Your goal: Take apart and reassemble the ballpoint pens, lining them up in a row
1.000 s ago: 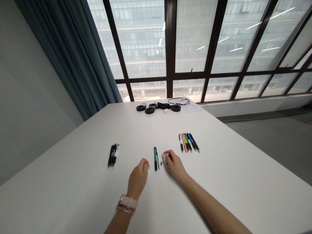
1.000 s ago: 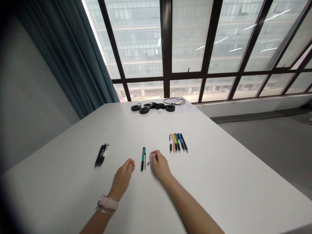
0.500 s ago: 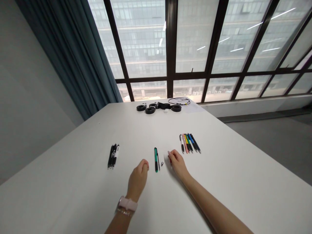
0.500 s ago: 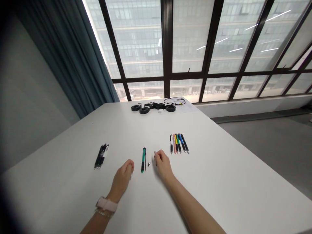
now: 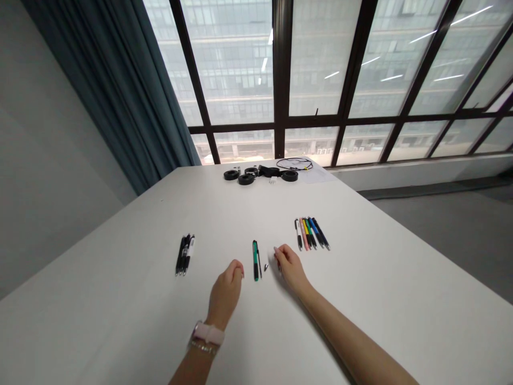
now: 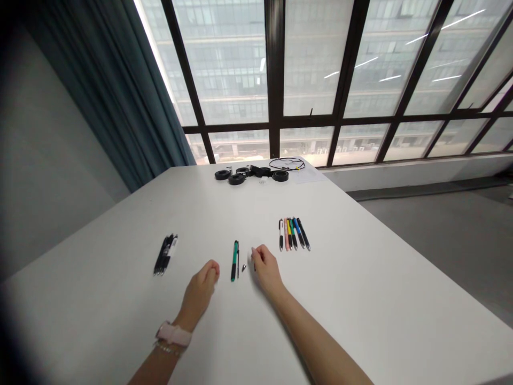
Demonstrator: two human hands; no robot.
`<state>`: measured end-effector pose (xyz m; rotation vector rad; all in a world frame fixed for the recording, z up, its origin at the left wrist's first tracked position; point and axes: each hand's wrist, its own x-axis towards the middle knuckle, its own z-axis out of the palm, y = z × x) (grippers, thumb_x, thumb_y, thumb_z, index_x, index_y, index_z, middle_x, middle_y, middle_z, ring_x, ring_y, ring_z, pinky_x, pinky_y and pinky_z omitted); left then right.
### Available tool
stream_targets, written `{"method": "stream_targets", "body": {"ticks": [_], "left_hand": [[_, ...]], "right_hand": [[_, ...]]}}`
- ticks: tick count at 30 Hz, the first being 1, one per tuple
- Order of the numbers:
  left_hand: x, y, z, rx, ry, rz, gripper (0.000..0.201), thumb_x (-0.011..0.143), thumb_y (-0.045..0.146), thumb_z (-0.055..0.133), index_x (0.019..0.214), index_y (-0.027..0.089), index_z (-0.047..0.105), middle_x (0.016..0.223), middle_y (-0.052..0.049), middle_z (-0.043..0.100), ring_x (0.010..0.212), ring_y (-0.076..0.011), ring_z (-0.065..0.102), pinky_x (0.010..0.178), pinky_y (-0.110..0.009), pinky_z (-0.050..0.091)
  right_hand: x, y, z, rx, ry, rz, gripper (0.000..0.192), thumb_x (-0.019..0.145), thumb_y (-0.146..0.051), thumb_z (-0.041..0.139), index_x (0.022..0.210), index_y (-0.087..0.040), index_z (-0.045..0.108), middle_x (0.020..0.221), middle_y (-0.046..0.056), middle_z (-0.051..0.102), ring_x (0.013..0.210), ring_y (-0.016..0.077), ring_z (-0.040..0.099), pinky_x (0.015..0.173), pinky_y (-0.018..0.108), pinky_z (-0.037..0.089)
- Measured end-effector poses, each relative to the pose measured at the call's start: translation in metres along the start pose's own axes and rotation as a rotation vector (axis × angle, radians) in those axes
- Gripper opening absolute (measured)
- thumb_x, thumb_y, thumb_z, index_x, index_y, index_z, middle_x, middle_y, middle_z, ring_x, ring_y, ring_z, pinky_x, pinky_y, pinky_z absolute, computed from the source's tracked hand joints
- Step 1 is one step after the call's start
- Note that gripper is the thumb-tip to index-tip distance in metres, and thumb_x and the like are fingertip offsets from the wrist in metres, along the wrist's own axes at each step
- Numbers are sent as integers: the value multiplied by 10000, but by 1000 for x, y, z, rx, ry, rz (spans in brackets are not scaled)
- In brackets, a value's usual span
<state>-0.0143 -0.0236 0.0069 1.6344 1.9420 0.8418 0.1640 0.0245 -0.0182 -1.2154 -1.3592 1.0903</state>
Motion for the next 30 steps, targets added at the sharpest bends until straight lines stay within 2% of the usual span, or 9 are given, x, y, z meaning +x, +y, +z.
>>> {"method": "stream_targets", "body": {"ticks": [30], "left_hand": [[-1, -1, -1, 42, -4, 13, 190, 856, 246, 288, 734, 238, 433, 557, 56, 436, 503, -131, 413, 530, -238, 226]], "right_hand": [[-1, -1, 1, -5, -2, 8, 331, 866, -496, 435, 685, -221, 463, 528, -48, 457, 511, 137, 435, 523, 248, 331]]}}
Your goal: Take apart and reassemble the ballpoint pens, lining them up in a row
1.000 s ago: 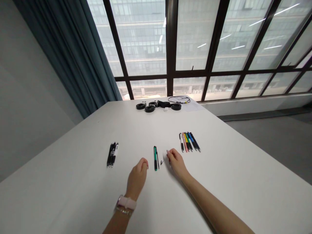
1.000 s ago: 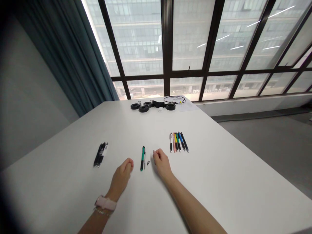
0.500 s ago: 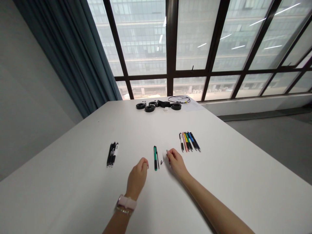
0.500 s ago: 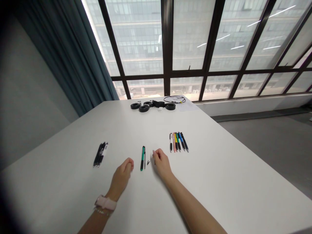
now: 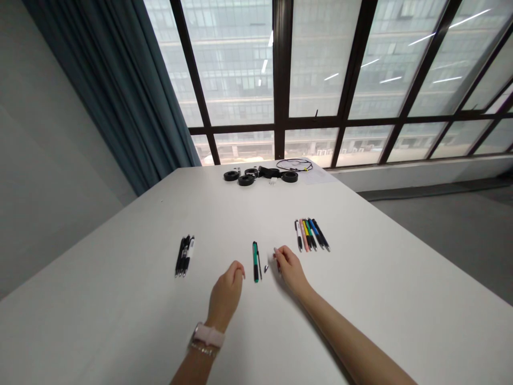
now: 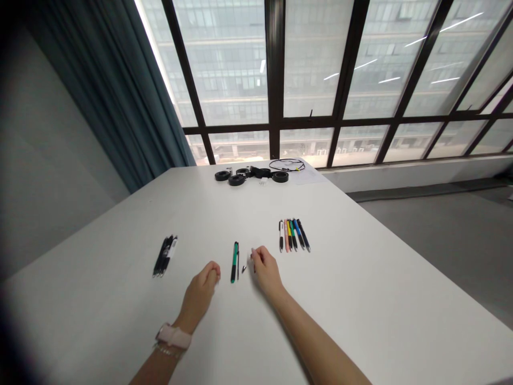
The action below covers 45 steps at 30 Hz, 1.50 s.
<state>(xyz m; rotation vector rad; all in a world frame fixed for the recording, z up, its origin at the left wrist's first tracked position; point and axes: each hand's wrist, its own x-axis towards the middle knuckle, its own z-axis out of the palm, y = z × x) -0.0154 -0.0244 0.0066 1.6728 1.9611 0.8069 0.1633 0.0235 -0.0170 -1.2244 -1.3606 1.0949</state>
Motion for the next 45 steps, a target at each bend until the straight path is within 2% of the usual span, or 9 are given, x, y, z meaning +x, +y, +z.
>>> {"method": "stream_targets", "body": {"ticks": [22, 27, 45], "left_hand": [[-1, 4, -3, 30, -11, -11, 204, 871, 229, 301, 739, 228, 458, 595, 42, 499, 538, -132, 456, 538, -234, 258], [0, 1, -1, 27, 1, 23, 206, 872, 225, 289, 745, 231, 451, 599, 44, 491, 560, -135, 466, 556, -237, 264], [-2, 7, -4, 49, -15, -8, 208, 880, 220, 287, 748, 233, 447, 595, 43, 491, 560, -139, 466, 555, -241, 253]], "right_hand": [[-1, -4, -1, -6, -5, 1, 335, 863, -506, 427, 713, -214, 497, 548, -41, 470, 526, 141, 443, 528, 254, 334], [-1, -4, -1, -24, -6, -2, 320, 871, -483, 420, 733, -210, 514, 559, -40, 467, 542, 143, 447, 539, 253, 333], [-1, -2, 0, -9, -13, 2, 332, 869, -503, 426, 744, -213, 529, 561, -35, 493, 536, 148, 471, 535, 254, 348]]}}
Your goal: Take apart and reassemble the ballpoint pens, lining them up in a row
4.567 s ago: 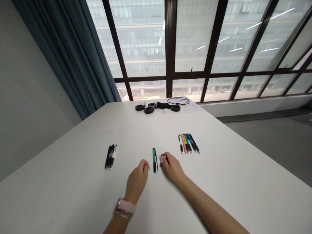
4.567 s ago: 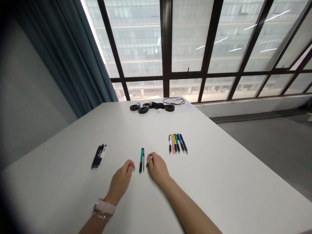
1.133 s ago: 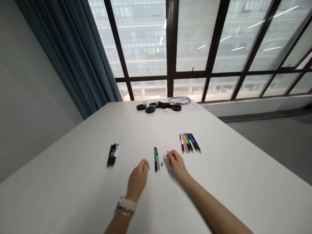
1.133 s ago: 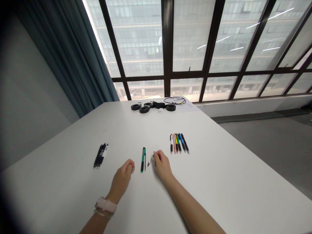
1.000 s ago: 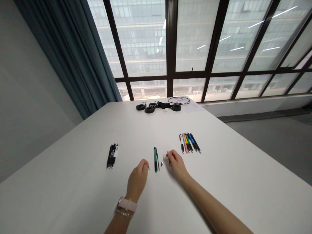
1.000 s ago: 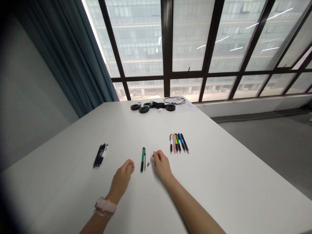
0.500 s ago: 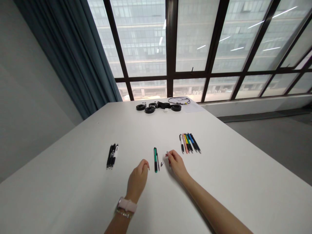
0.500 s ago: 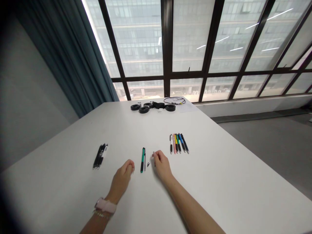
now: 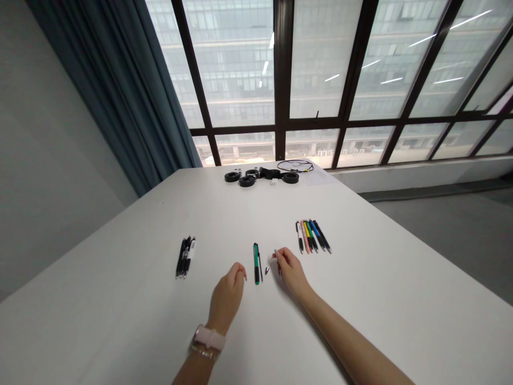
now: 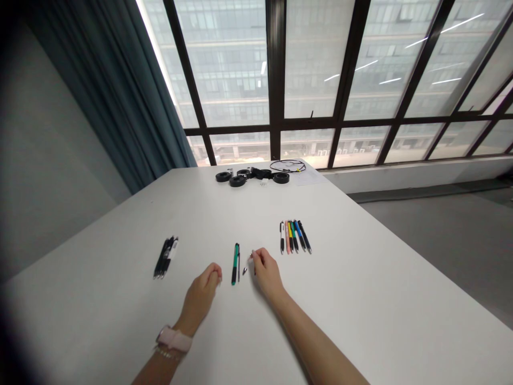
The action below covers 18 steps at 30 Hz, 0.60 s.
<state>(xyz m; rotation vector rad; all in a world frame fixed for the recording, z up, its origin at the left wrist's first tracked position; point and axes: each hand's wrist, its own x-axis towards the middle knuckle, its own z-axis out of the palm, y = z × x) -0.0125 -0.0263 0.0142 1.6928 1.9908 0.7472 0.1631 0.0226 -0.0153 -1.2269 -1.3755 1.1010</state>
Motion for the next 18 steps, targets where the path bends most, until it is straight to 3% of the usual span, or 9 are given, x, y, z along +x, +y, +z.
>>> {"method": "stream_targets", "body": {"ticks": [18], "left_hand": [[0, -1, 1, 21, -1, -1, 209, 877, 231, 290, 750, 236, 457, 606, 37, 511, 577, -144, 480, 562, -241, 260]], "right_hand": [[1, 2, 1, -2, 6, -10, 322, 870, -501, 421, 769, -218, 537, 567, -27, 492, 543, 155, 478, 529, 252, 354]]}}
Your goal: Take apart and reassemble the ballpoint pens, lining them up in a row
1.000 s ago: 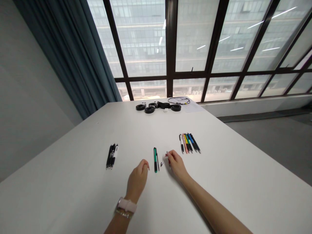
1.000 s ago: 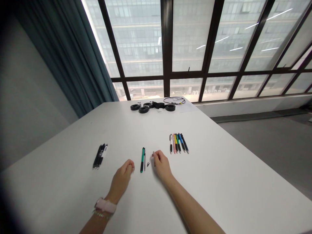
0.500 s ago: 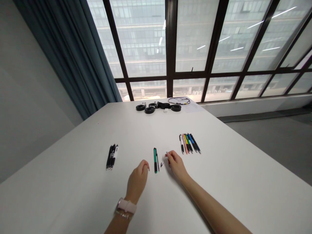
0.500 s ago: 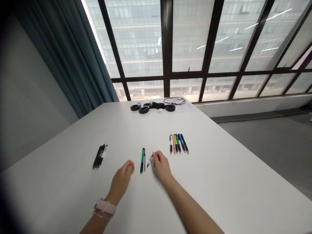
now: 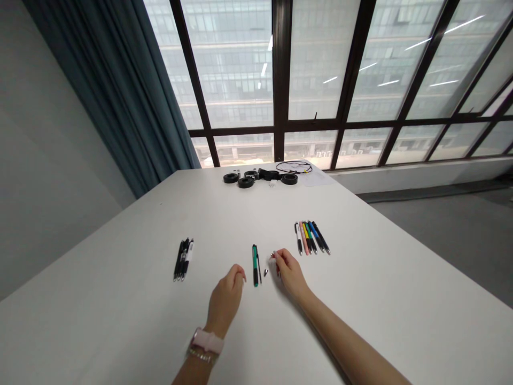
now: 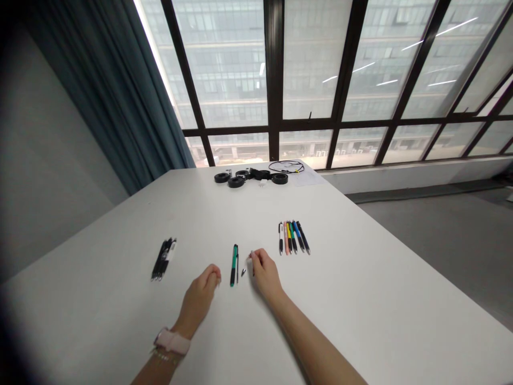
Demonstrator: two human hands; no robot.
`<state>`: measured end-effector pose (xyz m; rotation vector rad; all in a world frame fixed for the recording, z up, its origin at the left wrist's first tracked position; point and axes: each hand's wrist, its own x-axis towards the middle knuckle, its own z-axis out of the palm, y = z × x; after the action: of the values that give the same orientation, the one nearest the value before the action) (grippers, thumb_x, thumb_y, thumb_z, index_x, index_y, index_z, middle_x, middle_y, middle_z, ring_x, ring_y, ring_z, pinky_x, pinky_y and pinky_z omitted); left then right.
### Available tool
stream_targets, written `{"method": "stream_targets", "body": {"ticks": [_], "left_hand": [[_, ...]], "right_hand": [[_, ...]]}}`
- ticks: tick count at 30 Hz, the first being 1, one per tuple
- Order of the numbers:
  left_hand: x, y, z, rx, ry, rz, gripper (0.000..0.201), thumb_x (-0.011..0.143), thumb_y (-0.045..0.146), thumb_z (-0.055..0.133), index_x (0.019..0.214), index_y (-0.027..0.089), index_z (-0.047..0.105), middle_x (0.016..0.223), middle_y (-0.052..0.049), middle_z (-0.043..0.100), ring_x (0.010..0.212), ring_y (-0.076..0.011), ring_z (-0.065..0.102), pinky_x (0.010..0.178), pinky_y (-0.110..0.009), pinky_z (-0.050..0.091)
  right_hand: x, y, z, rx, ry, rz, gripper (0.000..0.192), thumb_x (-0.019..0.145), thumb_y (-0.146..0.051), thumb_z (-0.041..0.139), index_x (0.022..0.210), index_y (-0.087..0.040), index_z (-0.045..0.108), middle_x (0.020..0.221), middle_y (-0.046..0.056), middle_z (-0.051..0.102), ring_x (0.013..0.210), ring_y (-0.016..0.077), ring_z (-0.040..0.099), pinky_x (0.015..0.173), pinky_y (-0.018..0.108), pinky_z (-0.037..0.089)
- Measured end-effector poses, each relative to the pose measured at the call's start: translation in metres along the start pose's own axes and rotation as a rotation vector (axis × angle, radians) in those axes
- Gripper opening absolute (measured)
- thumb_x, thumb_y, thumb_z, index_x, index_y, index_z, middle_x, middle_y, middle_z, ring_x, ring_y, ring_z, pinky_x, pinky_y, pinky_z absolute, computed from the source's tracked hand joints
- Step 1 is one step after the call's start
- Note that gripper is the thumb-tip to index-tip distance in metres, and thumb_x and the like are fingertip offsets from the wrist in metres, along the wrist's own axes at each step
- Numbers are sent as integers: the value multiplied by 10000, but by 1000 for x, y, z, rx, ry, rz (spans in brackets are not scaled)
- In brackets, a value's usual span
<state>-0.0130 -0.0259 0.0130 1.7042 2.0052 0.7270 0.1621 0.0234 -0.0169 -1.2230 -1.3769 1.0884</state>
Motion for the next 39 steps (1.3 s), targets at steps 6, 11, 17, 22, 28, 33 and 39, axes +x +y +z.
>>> {"method": "stream_targets", "body": {"ticks": [6, 11, 17, 22, 28, 33, 39], "left_hand": [[0, -1, 2, 30, -3, 10, 221, 884, 254, 275, 746, 241, 447, 605, 39, 502, 572, -147, 477, 561, -245, 247], [0, 2, 0, 38, -13, 6, 216, 877, 245, 274, 743, 240, 444, 608, 38, 507, 593, -150, 493, 571, -246, 251], [0, 0, 1, 44, -9, 20, 229, 884, 245, 273, 752, 241, 460, 601, 42, 515, 585, -147, 500, 561, -241, 257], [0, 0, 0, 78, -13, 26, 248, 905, 249, 269, 844, 245, 509, 609, 40, 538, 586, -144, 529, 567, -235, 280], [2, 3, 4, 231, -18, 63, 234, 921, 379, 356, 1058, 239, 485, 624, 41, 574, 561, -144, 567, 527, -231, 277], [1, 7, 9, 381, -19, 141, 262, 889, 475, 419, 937, 227, 489, 616, 37, 579, 560, -146, 581, 508, -231, 267], [2, 11, 5, 434, -69, 148, 176, 892, 361, 411, 896, 215, 509, 653, 12, 622, 612, -150, 611, 538, -241, 294]], "right_hand": [[-1, -3, -1, 3, 7, 7, 326, 876, -498, 417, 782, -216, 549, 571, -26, 503, 547, 155, 486, 539, 252, 349], [-2, -4, -1, -1, 5, 7, 329, 874, -501, 419, 791, -214, 556, 568, -27, 505, 553, 156, 491, 544, 255, 347], [2, -9, -2, 78, 10, 36, 371, 827, -544, 455, 740, -202, 569, 533, -35, 458, 503, 140, 436, 514, 258, 337], [6, -17, -7, 151, 27, 82, 433, 767, -600, 486, 657, -190, 572, 486, -49, 404, 467, 126, 391, 491, 256, 328], [7, -17, -4, 160, 34, 87, 429, 766, -588, 486, 682, -177, 577, 491, -53, 407, 465, 118, 380, 491, 251, 311], [7, -13, -2, 165, 27, 78, 392, 779, -555, 476, 708, -182, 569, 500, -52, 419, 461, 121, 389, 487, 249, 314], [5, -9, 0, 112, 25, 53, 327, 819, -493, 468, 729, -188, 545, 533, -44, 457, 490, 126, 430, 508, 242, 346]]}}
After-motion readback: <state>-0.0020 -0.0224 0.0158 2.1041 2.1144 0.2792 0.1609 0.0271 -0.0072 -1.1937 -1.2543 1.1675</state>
